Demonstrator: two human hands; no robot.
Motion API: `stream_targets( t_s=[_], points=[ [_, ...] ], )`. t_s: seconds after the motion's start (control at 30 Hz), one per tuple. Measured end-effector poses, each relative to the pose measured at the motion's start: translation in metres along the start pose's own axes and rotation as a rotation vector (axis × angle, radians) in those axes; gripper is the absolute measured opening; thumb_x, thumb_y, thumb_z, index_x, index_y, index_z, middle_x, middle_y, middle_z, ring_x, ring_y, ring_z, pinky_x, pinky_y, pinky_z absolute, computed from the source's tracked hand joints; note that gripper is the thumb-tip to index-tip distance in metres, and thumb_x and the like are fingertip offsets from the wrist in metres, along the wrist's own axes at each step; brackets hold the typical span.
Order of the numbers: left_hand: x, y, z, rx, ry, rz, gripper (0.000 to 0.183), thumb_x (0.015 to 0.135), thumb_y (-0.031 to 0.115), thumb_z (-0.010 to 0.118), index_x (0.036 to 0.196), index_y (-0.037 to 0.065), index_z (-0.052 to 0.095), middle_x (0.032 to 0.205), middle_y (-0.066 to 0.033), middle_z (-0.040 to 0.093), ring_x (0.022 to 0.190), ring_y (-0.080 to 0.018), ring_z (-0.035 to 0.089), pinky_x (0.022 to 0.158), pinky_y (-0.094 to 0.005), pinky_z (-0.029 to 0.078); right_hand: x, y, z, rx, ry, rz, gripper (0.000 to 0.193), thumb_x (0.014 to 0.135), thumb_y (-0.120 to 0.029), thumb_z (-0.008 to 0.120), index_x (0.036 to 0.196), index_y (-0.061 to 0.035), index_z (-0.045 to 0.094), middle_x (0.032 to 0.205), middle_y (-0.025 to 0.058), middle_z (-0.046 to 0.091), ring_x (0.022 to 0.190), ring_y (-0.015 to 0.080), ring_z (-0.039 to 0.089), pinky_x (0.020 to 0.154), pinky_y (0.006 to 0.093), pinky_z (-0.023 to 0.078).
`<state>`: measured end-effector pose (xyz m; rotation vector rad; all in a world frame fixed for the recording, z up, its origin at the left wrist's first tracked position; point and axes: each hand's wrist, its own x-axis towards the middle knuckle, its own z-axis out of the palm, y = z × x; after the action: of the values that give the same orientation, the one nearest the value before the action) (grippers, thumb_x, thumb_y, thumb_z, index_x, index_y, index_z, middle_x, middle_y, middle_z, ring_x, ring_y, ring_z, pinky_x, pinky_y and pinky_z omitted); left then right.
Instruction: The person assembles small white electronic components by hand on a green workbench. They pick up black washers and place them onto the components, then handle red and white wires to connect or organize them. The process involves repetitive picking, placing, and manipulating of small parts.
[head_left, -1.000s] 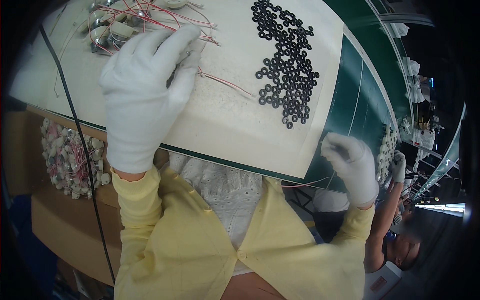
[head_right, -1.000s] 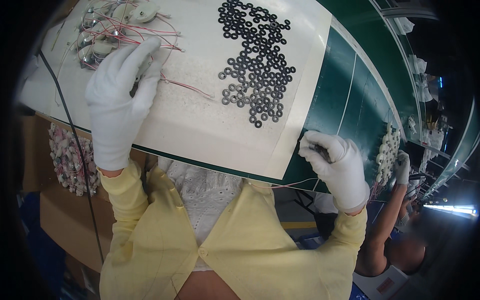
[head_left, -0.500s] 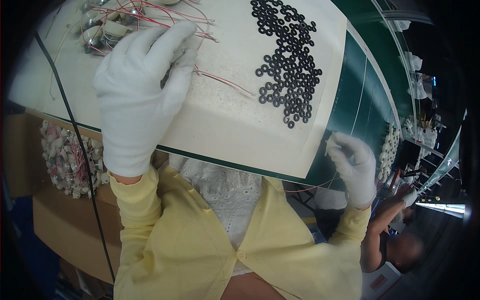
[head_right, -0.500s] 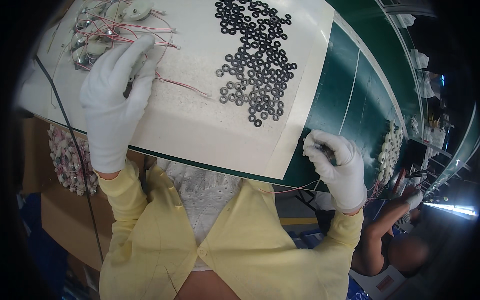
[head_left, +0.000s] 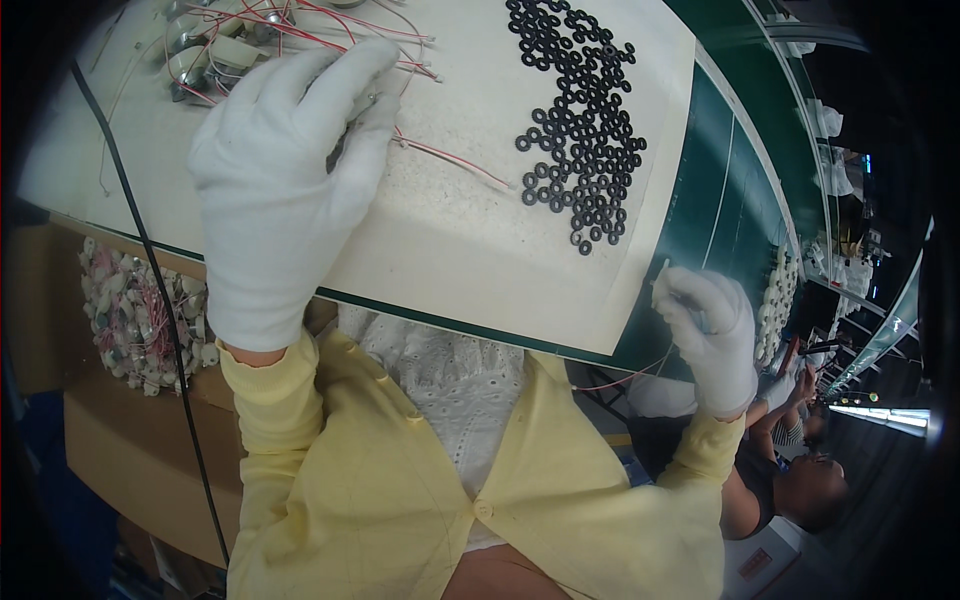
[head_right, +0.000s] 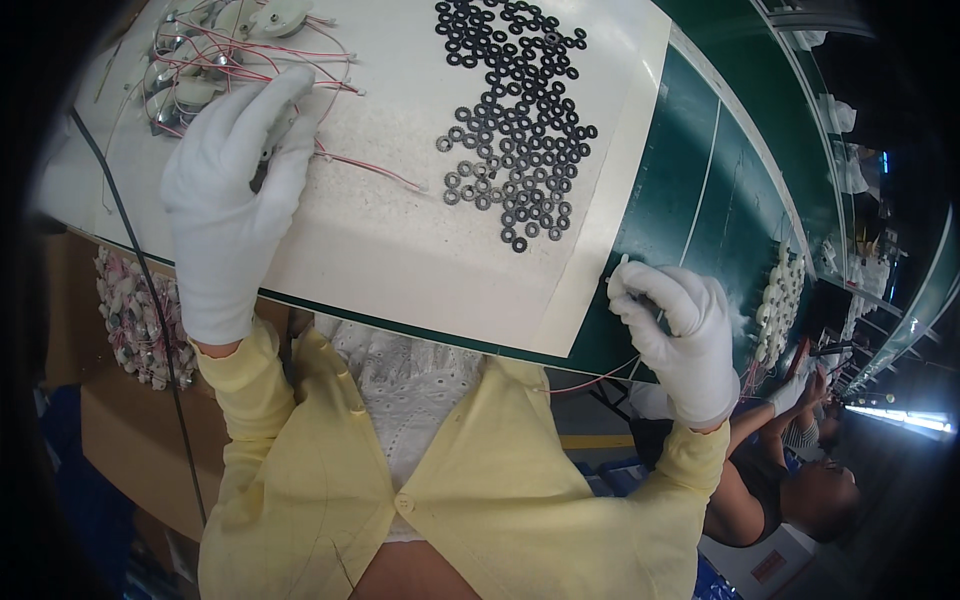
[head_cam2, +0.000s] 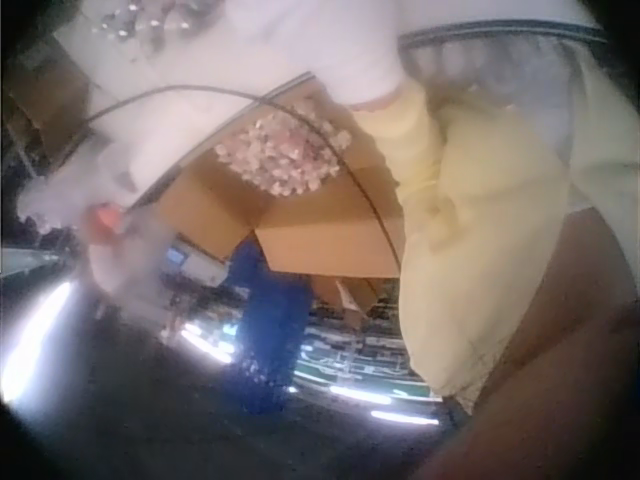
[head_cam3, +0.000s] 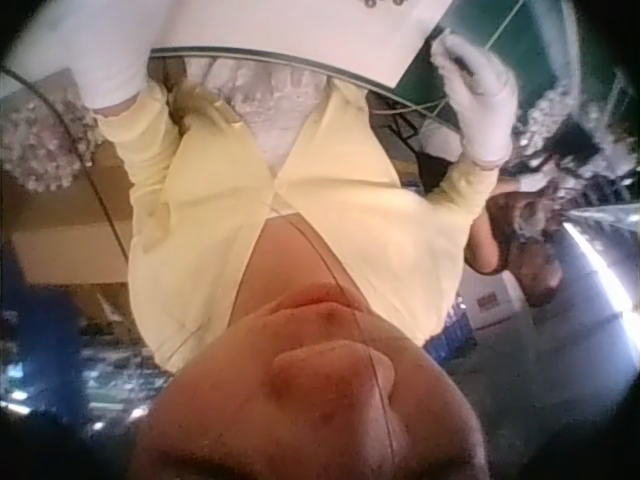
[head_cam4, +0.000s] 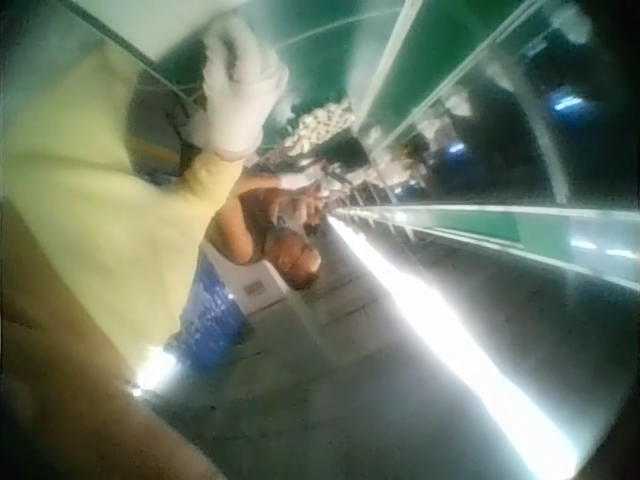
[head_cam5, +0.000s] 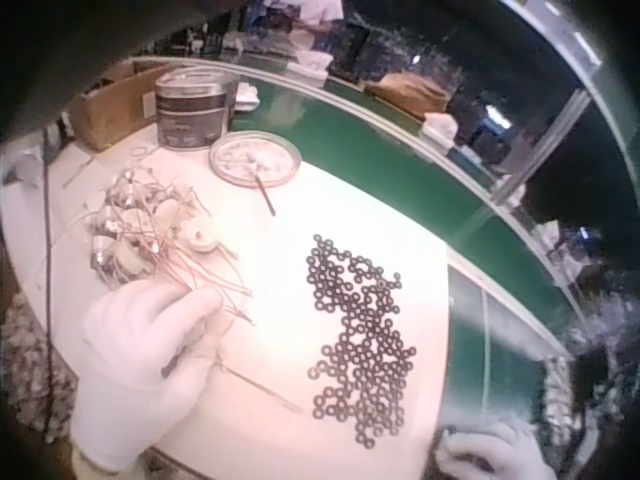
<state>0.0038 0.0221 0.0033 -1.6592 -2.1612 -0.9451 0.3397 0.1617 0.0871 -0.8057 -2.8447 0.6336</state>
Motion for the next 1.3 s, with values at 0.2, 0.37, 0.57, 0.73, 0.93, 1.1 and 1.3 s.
stream_targets(
  t_s=[0.2, 0.37, 0.57, 0.73, 0.93, 1.1, 1.3],
  points=[
    [0.0, 0.0, 0.0, 0.001, 0.009, 0.003, 0.037, 0.086, 0.007, 0.076, 0.123, 0.011, 0.073, 0.1, -0.0062, 0.071, 0.091, -0.0267, 0.066, 0.084, -0.0381, 0.053, 0.002, 0.011, -0.003, -0.16, -0.039, -0.122, 0.035, 0.072, -0.002, 0.082, 0.104, -0.0121, 0.071, 0.089, 0.0053, 0.071, 0.073, 0.0273, 0.067, 0.065, 0.0382, 0.051],
    [-0.001, -0.001, 0.001, 0.002, 0.011, 0.0, 0.037, 0.086, 0.007, 0.077, 0.123, 0.012, 0.073, 0.1, -0.006, 0.071, 0.091, -0.0263, 0.066, 0.083, -0.0381, 0.053, 0.002, 0.007, -0.008, -0.27, -0.097, -0.133, 0.04, 0.072, -0.001, 0.08, 0.108, -0.0133, 0.068, 0.098, 0.0064, 0.068, 0.088, 0.0329, 0.063, 0.076, 0.0423, 0.048],
    [0.0, 0.0, 0.001, 0.008, 0.016, 0.014, 0.037, 0.085, 0.007, 0.077, 0.122, 0.012, 0.073, 0.099, -0.0056, 0.07, 0.089, -0.0259, 0.066, 0.081, -0.0379, 0.053, 0.008, 0.002, -0.021, -0.397, -0.16, -0.194, 0.042, 0.07, -0.003, 0.082, 0.107, -0.0161, 0.068, 0.096, 0.0055, 0.065, 0.086, 0.0323, 0.062, 0.075, 0.0432, 0.048],
    [0.0, -0.001, 0.001, -0.003, 0.01, 0.003, 0.037, 0.085, 0.006, 0.077, 0.122, 0.012, 0.073, 0.098, -0.0057, 0.07, 0.088, -0.0261, 0.066, 0.081, -0.0379, 0.053, 0.009, 0.005, -0.022, -0.44, -0.201, -0.199, 0.038, 0.07, -0.007, 0.083, 0.104, -0.0181, 0.068, 0.089, 0.0025, 0.062, 0.085, 0.029, 0.062, 0.073, 0.044, 0.046],
    [-0.001, -0.003, 0.003, -0.016, 0.042, 0.047, 0.037, 0.083, 0.005, 0.078, 0.12, 0.011, 0.074, 0.096, -0.0061, 0.07, 0.087, -0.0264, 0.066, 0.079, -0.0378, 0.053, 0.017, -0.002, -0.023, -0.496, -0.222, -0.223, 0.034, 0.071, -0.013, 0.083, 0.102, -0.0208, 0.07, 0.085, 0.001, 0.062, 0.081, 0.0264, 0.061, 0.074, 0.0411, 0.045],
    [0.0, -0.001, -0.001, -0.03, 0.04, 0.064, 0.037, 0.082, 0.006, 0.08, 0.118, 0.011, 0.074, 0.094, -0.0057, 0.071, 0.087, -0.0262, 0.066, 0.079, -0.0375, 0.054, 0.021, 0.0, -0.026, -0.454, -0.237, -0.247, 0.023, 0.079, -0.011, 0.079, 0.101, -0.015, 0.073, 0.078, 0.0026, 0.066, 0.07, 0.0256, 0.062, 0.071, 0.0382, 0.046],
    [-0.001, 0.001, -0.006, -0.033, 0.022, 0.056, 0.04, 0.079, 0.01, 0.083, 0.119, 0.012, 0.076, 0.095, -0.0045, 0.072, 0.085, -0.0258, 0.065, 0.079, -0.0371, 0.054, -0.006, 0.033, 0.001, 0.355, 0.015, 0.412, 0.015, 0.102, -0.013, 0.063, 0.106, 0.0004, 0.07, 0.089, 0.0107, 0.075, 0.079, 0.025, 0.07, 0.075, 0.0346, 0.053]
  ],
)
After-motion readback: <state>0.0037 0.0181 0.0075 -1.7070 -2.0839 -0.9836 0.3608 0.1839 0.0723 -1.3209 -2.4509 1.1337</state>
